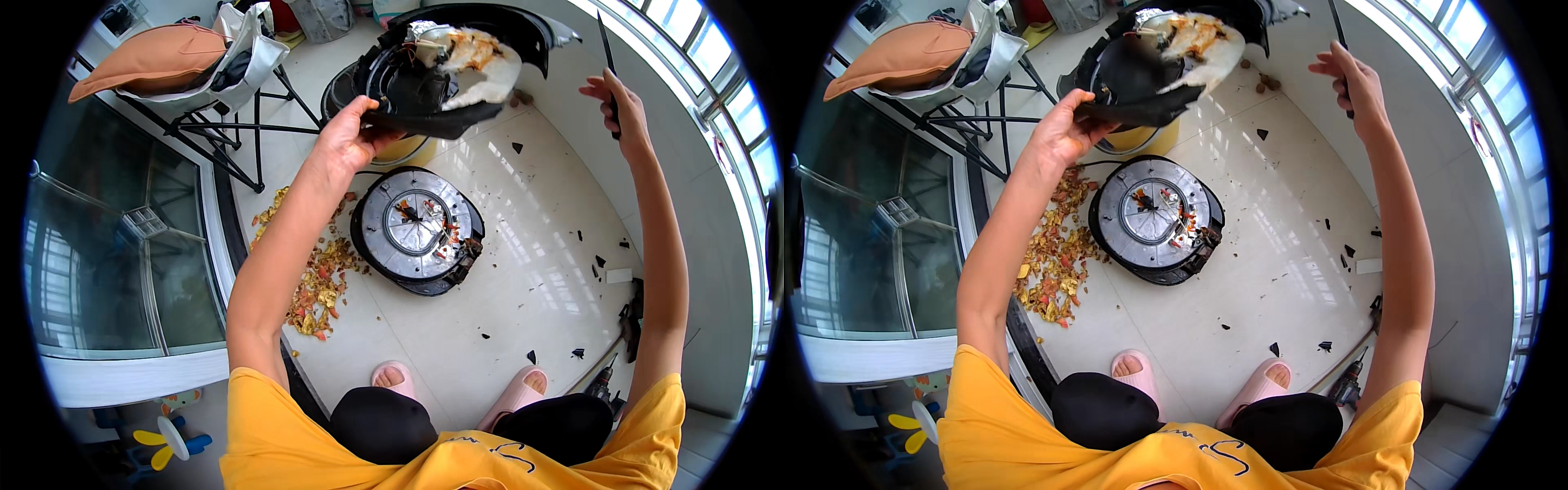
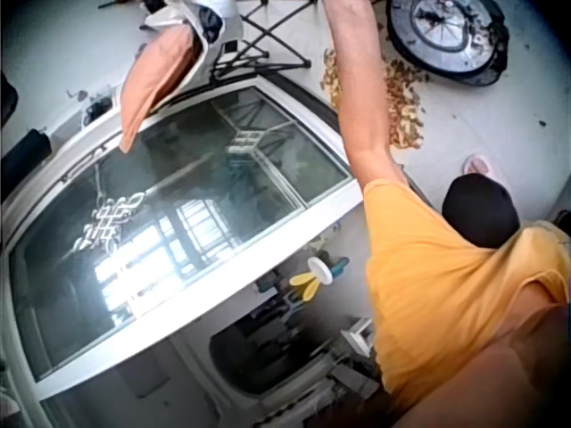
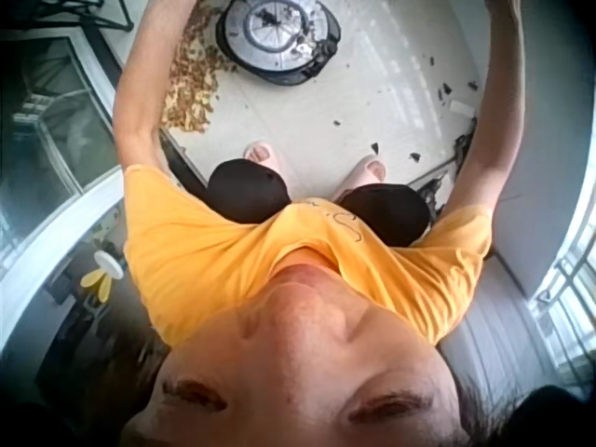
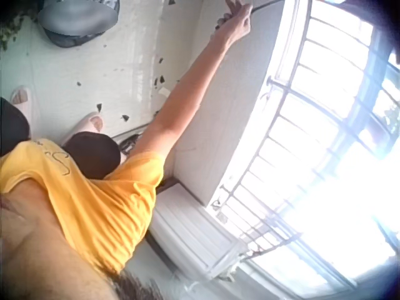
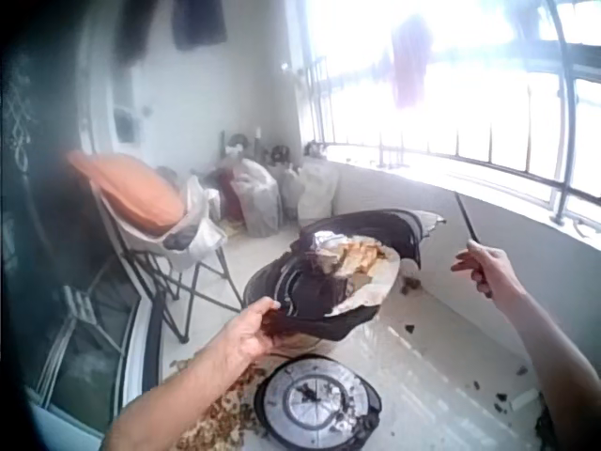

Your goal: The person disassembles a circular electric grill on a balcony floor. They use a knife and a power drill to remove screws and separate the casing, then pull out internal wires and components, placing debris into a nearby trash bin.

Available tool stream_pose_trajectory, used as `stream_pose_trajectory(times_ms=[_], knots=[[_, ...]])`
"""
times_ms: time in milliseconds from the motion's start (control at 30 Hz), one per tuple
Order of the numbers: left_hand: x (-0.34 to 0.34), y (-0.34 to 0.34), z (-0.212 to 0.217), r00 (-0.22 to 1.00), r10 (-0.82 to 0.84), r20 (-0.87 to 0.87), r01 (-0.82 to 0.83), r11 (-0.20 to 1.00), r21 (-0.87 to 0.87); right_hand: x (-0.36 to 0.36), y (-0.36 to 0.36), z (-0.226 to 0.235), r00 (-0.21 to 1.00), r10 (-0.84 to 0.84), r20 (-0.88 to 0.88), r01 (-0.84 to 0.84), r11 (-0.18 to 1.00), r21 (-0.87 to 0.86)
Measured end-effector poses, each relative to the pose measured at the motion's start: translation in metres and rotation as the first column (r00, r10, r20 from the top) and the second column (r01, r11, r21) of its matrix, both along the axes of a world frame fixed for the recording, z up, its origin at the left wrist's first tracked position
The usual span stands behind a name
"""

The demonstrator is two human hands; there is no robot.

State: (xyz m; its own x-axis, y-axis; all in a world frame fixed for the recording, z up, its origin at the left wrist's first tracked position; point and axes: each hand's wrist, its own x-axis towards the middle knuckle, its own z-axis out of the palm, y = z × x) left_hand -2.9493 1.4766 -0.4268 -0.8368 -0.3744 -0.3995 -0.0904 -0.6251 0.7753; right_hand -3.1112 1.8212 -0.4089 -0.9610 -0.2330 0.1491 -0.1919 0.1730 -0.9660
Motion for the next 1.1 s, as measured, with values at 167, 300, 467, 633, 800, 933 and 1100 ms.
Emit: stream_pose_trajectory(times_ms=[167,300,467,633,800,933,1100], knots=[[-0.053,-0.029,0.009,0.998,0.01,0.067,-0.039,0.886,0.462,0.054,0.039,-0.059,0.983,-0.004,0.184,-0.004,0.999,0.039],[-0.074,-0.033,0.009,0.988,0.079,0.13,-0.14,0.809,0.57,0.086,0.077,-0.098,0.961,-0.058,0.27,0.073,0.996,-0.046],[-0.097,-0.034,-0.003,0.969,0.144,0.202,-0.235,0.793,0.562,0.107,0.107,-0.126,0.945,-0.108,0.309,0.144,0.985,-0.097],[-0.103,-0.031,-0.022,0.948,0.178,0.264,-0.276,0.87,0.408,0.12,0.11,-0.138,0.939,-0.109,0.325,0.154,0.981,-0.117],[-0.064,0.002,-0.027,0.98,0.132,0.148,-0.134,0.991,0.001,0.138,0.12,-0.146,0.938,-0.127,0.322,0.184,0.971,-0.152],[-0.023,0.077,-0.02,0.995,0.023,0.102,-0.012,0.995,-0.103,0.156,0.144,-0.144,0.922,-0.195,0.334,0.271,0.942,-0.199],[0.006,0.162,-0.065,0.962,-0.229,0.15,0.232,0.973,0.001,0.188,0.169,-0.169,0.873,-0.25,0.418,0.418,0.826,-0.378]])
